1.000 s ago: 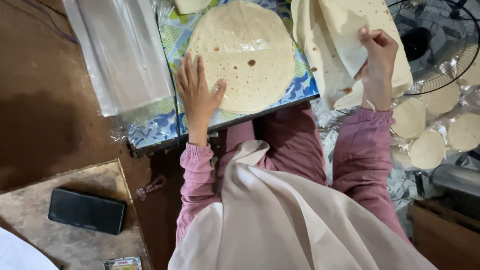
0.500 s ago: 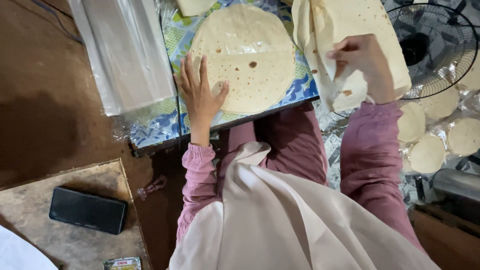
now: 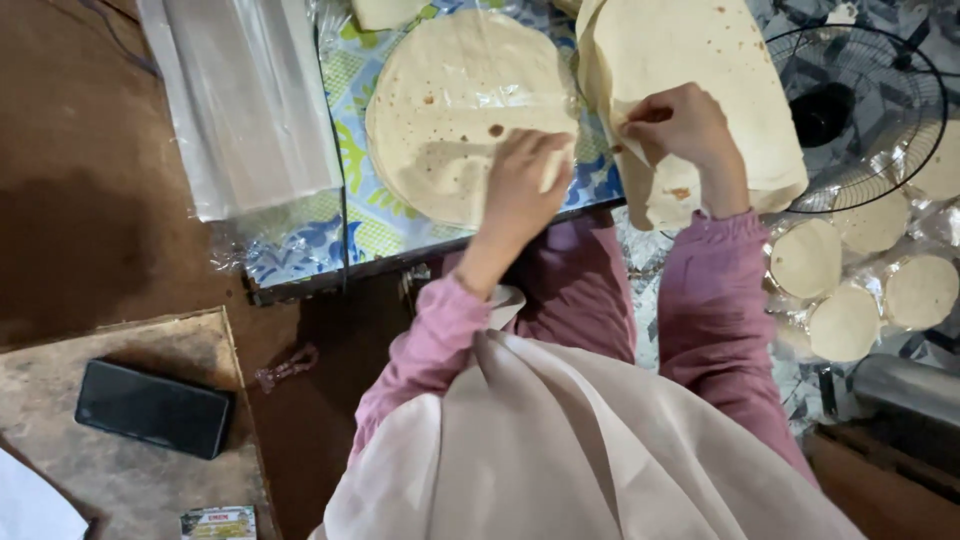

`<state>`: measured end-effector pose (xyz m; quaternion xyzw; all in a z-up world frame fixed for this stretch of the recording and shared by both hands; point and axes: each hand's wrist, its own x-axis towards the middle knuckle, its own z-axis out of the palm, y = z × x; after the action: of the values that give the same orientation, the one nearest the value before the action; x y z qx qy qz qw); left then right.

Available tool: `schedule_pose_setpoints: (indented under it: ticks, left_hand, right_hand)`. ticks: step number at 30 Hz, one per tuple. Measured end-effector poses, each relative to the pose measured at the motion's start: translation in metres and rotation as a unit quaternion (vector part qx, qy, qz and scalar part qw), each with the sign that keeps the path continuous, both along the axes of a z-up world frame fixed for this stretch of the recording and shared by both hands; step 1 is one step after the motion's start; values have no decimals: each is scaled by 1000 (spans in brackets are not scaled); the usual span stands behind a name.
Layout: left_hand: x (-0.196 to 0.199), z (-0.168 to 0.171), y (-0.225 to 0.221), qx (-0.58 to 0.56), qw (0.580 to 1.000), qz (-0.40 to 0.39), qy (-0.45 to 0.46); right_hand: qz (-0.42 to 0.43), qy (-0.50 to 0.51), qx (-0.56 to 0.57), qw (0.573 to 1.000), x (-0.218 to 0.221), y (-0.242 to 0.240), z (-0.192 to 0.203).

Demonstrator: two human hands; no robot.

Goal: The person places thin circular flatbreads into clear plastic bags by hand and stacks the packaged breads together on the work surface.

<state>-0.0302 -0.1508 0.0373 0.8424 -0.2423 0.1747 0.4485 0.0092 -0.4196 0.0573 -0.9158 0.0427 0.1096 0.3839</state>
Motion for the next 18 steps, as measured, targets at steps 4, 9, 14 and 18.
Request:
schedule_pose_setpoints:
  ticks: [4, 9, 14, 18]
  left_hand:
    - [36, -39, -74, -38, 998, -12, 39]
    - [74, -44, -115, -137, 984, 27, 115]
    - [78, -41, -114, -119, 987, 12, 109]
    - [65, -22, -106, -109, 990, -11, 86]
  right_hand:
    - [-4, -10, -43, 999, -7, 8, 5]
    - [65, -78, 10, 995, 0, -14, -16]
    - [4, -54, 208, 977, 36, -20, -25]
    - [-72, -125, 182, 973, 59, -23, -73]
